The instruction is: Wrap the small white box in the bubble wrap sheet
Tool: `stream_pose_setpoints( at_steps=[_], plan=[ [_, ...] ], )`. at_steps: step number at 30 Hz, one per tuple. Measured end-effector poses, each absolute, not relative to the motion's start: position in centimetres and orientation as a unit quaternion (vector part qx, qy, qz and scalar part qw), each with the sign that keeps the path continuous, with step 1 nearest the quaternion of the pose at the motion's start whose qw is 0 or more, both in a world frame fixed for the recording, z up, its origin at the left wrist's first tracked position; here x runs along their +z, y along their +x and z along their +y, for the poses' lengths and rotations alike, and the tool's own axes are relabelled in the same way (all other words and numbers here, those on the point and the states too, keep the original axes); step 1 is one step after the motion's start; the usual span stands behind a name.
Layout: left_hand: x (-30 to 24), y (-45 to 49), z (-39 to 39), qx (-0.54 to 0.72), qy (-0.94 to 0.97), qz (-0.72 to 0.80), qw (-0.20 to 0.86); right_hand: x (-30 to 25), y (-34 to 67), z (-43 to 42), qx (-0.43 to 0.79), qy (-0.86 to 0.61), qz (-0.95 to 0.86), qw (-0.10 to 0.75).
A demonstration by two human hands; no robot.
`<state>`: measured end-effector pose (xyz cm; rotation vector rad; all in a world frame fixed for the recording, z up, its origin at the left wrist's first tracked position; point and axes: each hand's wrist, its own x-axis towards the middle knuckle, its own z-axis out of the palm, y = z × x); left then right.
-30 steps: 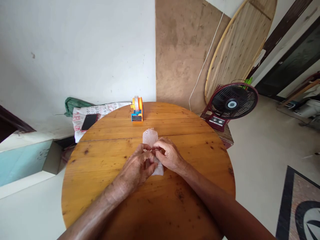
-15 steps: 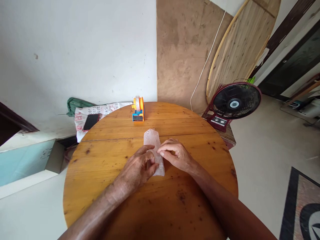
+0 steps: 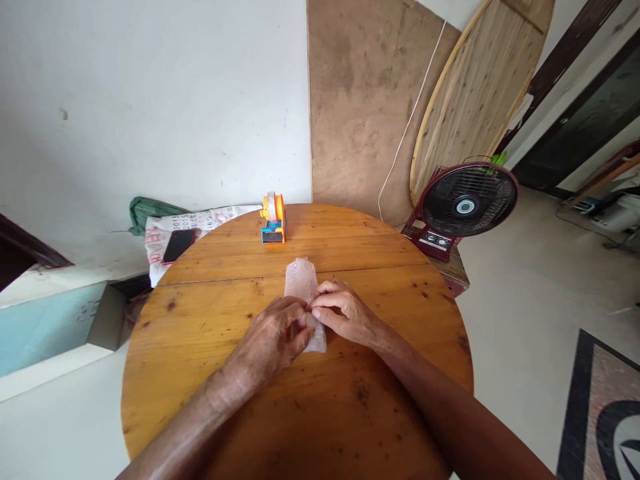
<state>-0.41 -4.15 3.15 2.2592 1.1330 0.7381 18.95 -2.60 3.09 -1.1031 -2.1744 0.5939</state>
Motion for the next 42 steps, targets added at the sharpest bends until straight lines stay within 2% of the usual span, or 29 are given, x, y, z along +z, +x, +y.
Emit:
stream_pose_setpoints(
  at_steps=[5,8,12,19,26,36,42],
  plan=[
    [3.3,-0.4,-4.2,0.261,0.834,0.423,0.239,2.8,19.3,-1.9,0.286,-0.453,-0.738,0.409],
    [3.4,-0.4,-4.2,0.263,0.835,0.421,0.235,2.0,19.5,-1.3,0.330,-0.523,-0.654,0.436],
    [3.7,-0.3,-4.3,0.264,0.834,0.422,0.237,1.4,19.4,-0.9,0.401,-0.576,-0.579,0.415],
    [3.7,-0.2,-4.3,0.262,0.833,0.427,0.235,1.6,19.1,-0.9,0.445,-0.600,-0.545,0.380],
    [3.4,-0.4,-4.3,0.263,0.832,0.429,0.236,1.8,18.7,-0.5,0.520,-0.577,-0.491,0.394],
    [2.6,-0.2,-4.2,0.293,0.808,0.457,0.231,3.3,18.8,1.5,0.548,-0.589,-0.512,0.302],
    [3.0,0.0,-4.4,0.279,0.797,0.477,0.243,2.9,19.2,2.8,0.592,-0.552,-0.507,0.297]
  ],
)
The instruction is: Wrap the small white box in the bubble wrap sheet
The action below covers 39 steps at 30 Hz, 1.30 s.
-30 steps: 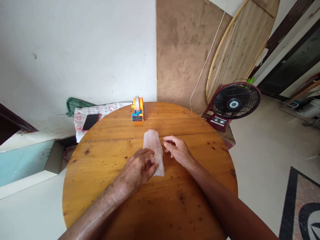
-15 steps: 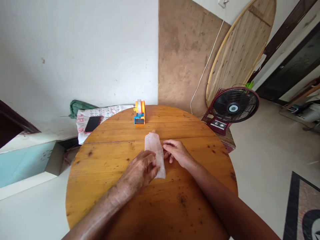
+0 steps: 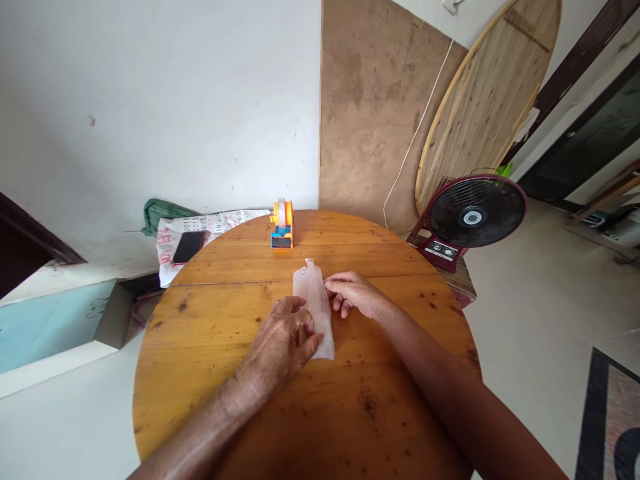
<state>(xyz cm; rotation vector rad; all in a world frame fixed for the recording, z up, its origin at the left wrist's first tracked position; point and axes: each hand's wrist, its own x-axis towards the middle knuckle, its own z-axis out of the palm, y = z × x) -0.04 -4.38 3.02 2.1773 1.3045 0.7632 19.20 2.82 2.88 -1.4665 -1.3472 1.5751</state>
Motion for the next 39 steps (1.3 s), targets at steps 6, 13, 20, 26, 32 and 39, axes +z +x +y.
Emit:
stream_pose_setpoints(
  at_steps=[6,13,20,26,32,39],
  plan=[
    [3.0,-0.1,-4.3,0.273,0.791,0.475,0.273,2.0,19.1,3.3,0.593,-0.542,-0.509,0.310],
    [2.7,0.1,-4.3,0.281,0.777,0.477,0.300,1.7,18.4,3.4,0.550,-0.565,-0.541,0.292],
    [2.7,-0.1,-4.2,0.308,0.807,0.436,0.254,1.7,17.4,3.4,0.463,-0.609,-0.579,0.282],
    [3.0,-0.3,-4.1,0.297,0.850,0.406,0.159,1.7,16.9,3.3,0.337,-0.622,-0.634,0.314],
    [3.6,-0.3,-4.4,0.239,0.855,0.429,0.168,1.6,16.6,3.0,0.288,-0.620,-0.649,0.332],
    [3.6,-0.2,-4.6,0.210,0.834,0.458,0.224,0.3,16.4,3.2,0.354,-0.582,-0.605,0.413]
  ],
)
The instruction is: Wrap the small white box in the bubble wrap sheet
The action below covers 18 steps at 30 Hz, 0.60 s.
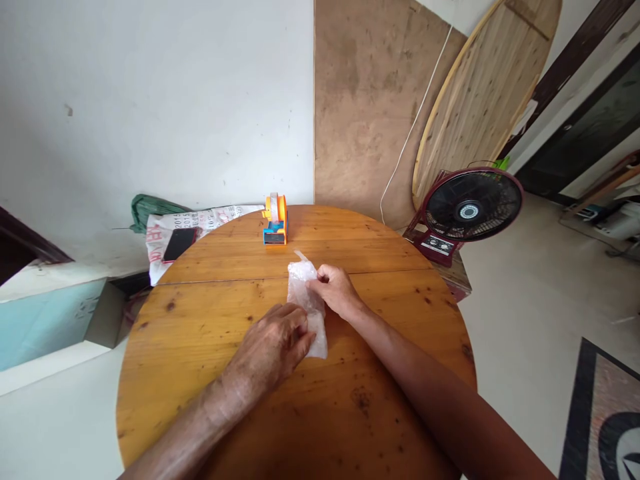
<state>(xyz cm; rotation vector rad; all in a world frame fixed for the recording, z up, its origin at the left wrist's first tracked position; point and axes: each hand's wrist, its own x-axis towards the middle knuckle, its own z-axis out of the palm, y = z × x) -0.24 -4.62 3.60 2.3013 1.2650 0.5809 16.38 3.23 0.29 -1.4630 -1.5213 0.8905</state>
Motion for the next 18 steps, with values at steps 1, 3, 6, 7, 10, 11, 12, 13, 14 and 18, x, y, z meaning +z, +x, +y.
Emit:
stream_pose_setpoints(
  at_steps=[1,3,6,7,10,11,12,13,14,18],
  plan=[
    [3.6,-0.2,-4.6,0.211,0.832,0.460,0.226,0.2,16.3,3.2,0.373,-0.574,-0.594,0.423],
    [3.6,-0.2,-4.6,0.212,0.830,0.461,0.230,0.2,16.3,3.0,0.436,-0.548,-0.553,0.452],
    [3.6,-0.2,-4.6,0.214,0.826,0.463,0.238,0.4,16.2,2.7,0.546,-0.496,-0.472,0.483],
    [3.6,-0.2,-4.6,0.213,0.825,0.464,0.241,0.5,16.2,2.6,0.571,-0.478,-0.455,0.488],
    [3.5,-0.2,-4.6,0.213,0.824,0.465,0.243,1.0,16.0,2.1,0.628,-0.418,-0.416,0.508],
    [3.4,-0.2,-4.6,0.215,0.824,0.464,0.242,1.2,16.0,1.9,0.643,-0.400,-0.405,0.512],
    [3.4,-0.2,-4.6,0.218,0.824,0.464,0.241,1.4,15.9,1.7,0.656,-0.386,-0.396,0.514],
    [3.4,-0.2,-4.6,0.221,0.824,0.464,0.240,1.6,15.9,1.6,0.668,-0.374,-0.388,0.514],
    [3.4,-0.2,-4.6,0.224,0.823,0.464,0.238,1.8,15.9,1.4,0.677,-0.365,-0.382,0.512],
    [3.3,-0.3,-4.5,0.232,0.823,0.460,0.240,2.2,15.9,0.9,0.697,-0.348,-0.373,0.505]
  ],
)
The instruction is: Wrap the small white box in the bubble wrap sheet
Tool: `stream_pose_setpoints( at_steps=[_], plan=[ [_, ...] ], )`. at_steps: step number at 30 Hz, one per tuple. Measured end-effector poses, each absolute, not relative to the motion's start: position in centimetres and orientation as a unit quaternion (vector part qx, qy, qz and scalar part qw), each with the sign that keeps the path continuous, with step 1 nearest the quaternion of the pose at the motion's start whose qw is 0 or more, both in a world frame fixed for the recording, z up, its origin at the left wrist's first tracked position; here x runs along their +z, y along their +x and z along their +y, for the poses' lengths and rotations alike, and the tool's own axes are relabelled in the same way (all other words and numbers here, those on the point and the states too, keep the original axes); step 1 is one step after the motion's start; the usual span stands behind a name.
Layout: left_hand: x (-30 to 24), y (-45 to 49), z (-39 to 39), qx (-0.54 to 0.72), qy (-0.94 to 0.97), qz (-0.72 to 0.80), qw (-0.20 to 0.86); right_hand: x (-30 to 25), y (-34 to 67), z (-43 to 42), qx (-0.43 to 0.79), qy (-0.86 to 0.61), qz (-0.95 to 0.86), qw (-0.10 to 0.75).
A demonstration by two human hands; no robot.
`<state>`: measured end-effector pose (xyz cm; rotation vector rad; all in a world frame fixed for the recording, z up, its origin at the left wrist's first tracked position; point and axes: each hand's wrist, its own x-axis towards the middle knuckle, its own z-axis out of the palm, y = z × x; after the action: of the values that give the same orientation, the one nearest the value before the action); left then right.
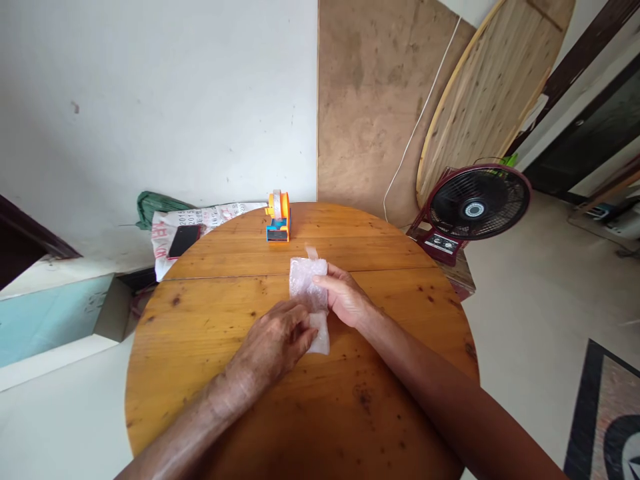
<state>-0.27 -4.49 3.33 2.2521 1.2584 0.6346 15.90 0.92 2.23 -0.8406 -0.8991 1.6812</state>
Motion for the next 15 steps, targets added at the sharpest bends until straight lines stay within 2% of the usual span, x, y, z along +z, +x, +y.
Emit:
stream_pose_setpoints(
  at_steps=[6,12,15],
  plan=[
    [3.3,0.0,-4.5,0.228,0.821,0.468,0.236,2.4,15.6,0.7,0.690,-0.362,-0.361,0.512],
    [3.8,0.2,-5.5,0.229,0.805,0.519,0.173,2.9,14.7,-1.0,0.648,-0.368,-0.366,0.557],
    [3.4,0.3,-5.8,0.246,0.769,0.556,0.200,3.0,14.1,-2.2,0.633,-0.354,-0.372,0.578]
  ],
)
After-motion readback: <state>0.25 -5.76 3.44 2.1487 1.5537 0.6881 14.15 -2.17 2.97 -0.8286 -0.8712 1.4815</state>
